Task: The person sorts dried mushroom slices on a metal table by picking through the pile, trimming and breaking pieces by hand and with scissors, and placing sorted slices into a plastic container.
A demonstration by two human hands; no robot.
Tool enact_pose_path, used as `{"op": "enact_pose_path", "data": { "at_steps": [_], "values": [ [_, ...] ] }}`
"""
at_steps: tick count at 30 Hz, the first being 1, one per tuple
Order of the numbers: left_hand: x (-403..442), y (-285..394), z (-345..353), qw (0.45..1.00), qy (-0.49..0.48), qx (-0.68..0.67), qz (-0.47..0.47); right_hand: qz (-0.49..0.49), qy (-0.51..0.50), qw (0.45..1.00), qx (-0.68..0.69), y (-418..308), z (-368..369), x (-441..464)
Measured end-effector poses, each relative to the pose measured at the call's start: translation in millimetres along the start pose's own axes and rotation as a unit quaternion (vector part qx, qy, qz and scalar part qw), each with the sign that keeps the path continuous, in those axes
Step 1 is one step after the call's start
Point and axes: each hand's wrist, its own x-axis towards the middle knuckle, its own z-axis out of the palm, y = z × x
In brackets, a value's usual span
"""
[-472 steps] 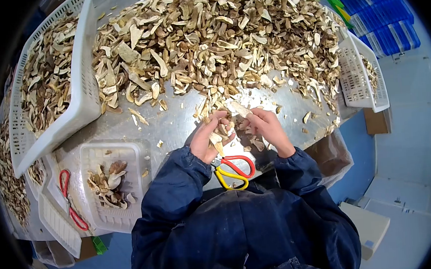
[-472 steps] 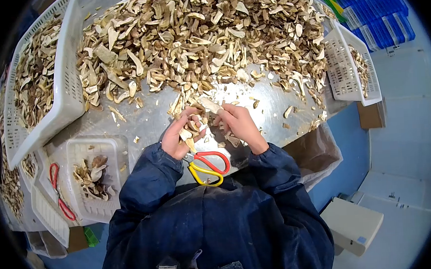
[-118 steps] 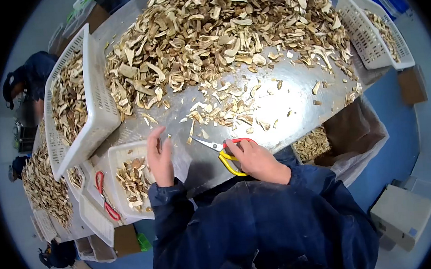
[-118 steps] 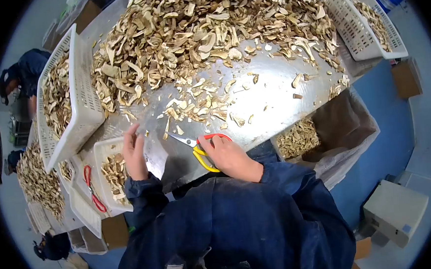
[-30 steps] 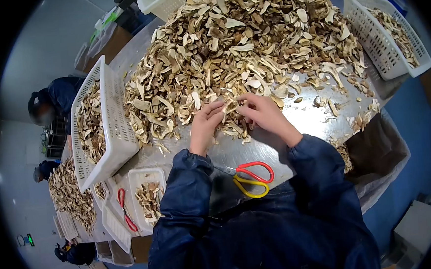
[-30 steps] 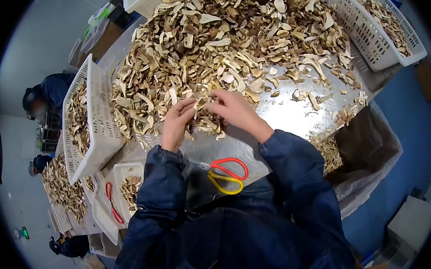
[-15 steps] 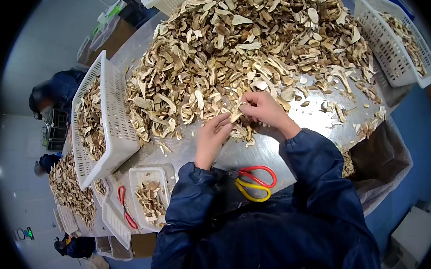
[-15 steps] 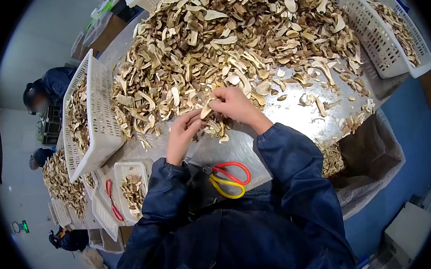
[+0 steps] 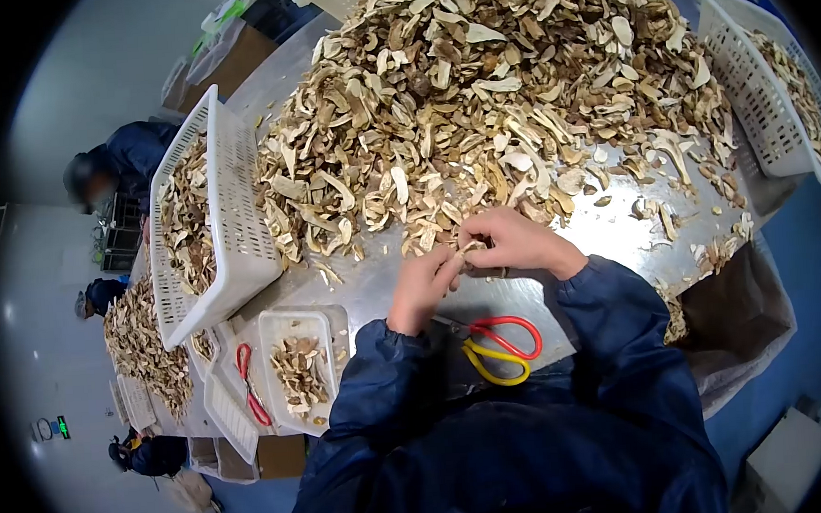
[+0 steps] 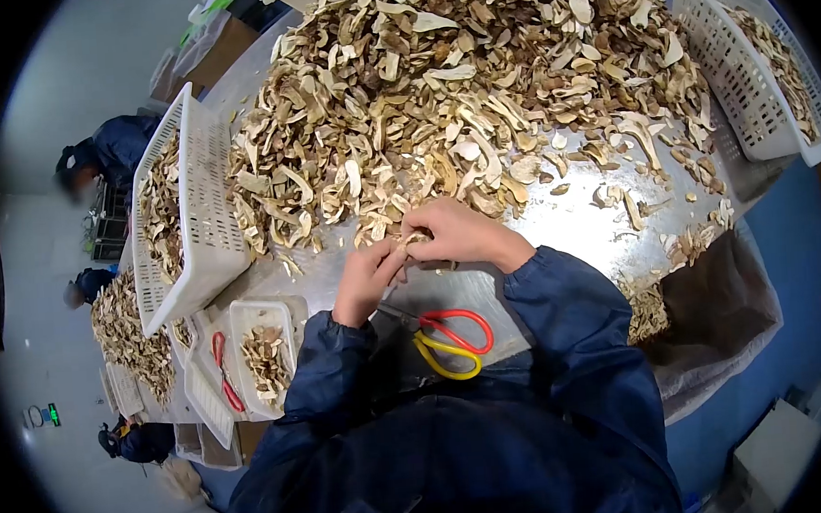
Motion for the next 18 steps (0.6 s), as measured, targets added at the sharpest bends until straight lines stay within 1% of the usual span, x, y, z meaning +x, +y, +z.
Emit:
{"op": "enact_pose_path", "data": {
  "at_steps": [1, 4, 5, 8, 9, 12, 13, 14, 16, 17, 18],
  "values": [
    [-3.0, -0.1, -0.1, 1.000, 0.000, -0.002, 0.005, 0.019, -0.027, 0.999, 0.010, -7.2, -2.8, -1.4],
    [-9.4, 1.4, 2.0, 1.000, 0.011, -0.023, 0.014, 0.021, -0.009, 1.000, 0.003, -8.4, 6.0, -2.3],
    [-11.3, 1.5, 3.3, 0.999, 0.017, -0.032, 0.016, -0.011, 0.003, 1.000, -0.012, -4.8, 10.5, -1.6],
    [-13.7, -2.5, 3.3, 1.000, 0.006, -0.010, 0.002, -0.027, -0.001, 0.999, -0.036, -2.8, 14.2, -1.5],
    [-14.7, -3.3, 2.7, 0.999, -0.008, -0.045, -0.008, -0.024, -0.009, 0.999, -0.034, -5.1, 12.8, -1.1],
    [-19.2, -7.5, -4.8, 0.986, -0.052, -0.149, -0.044, 0.083, -0.089, 0.990, 0.077, -15.1, 3.7, -2.1],
    [-21.5, -10.1, -11.7, 0.979, -0.070, -0.182, -0.062, 0.070, -0.101, 0.988, 0.093, -8.1, 7.1, -2.2],
    [-23.5, -11.3, -15.8, 0.970, -0.087, -0.213, -0.079, 0.085, -0.113, 0.987, 0.076, -8.0, 6.3, -3.6],
    [-28.0, -2.8, -15.4, 0.959, -0.042, -0.261, -0.106, 0.115, -0.138, 0.983, 0.042, -13.4, 4.3, -4.6],
    [-29.6, 0.1, -15.0, 0.951, -0.021, -0.284, -0.118, 0.065, -0.083, 0.994, 0.014, -13.4, 6.1, -3.6],
    [-30.6, -1.4, -15.6, 0.948, -0.021, -0.294, -0.121, 0.014, -0.027, 0.999, -0.014, -13.4, 8.7, -1.7]
  ]
}}
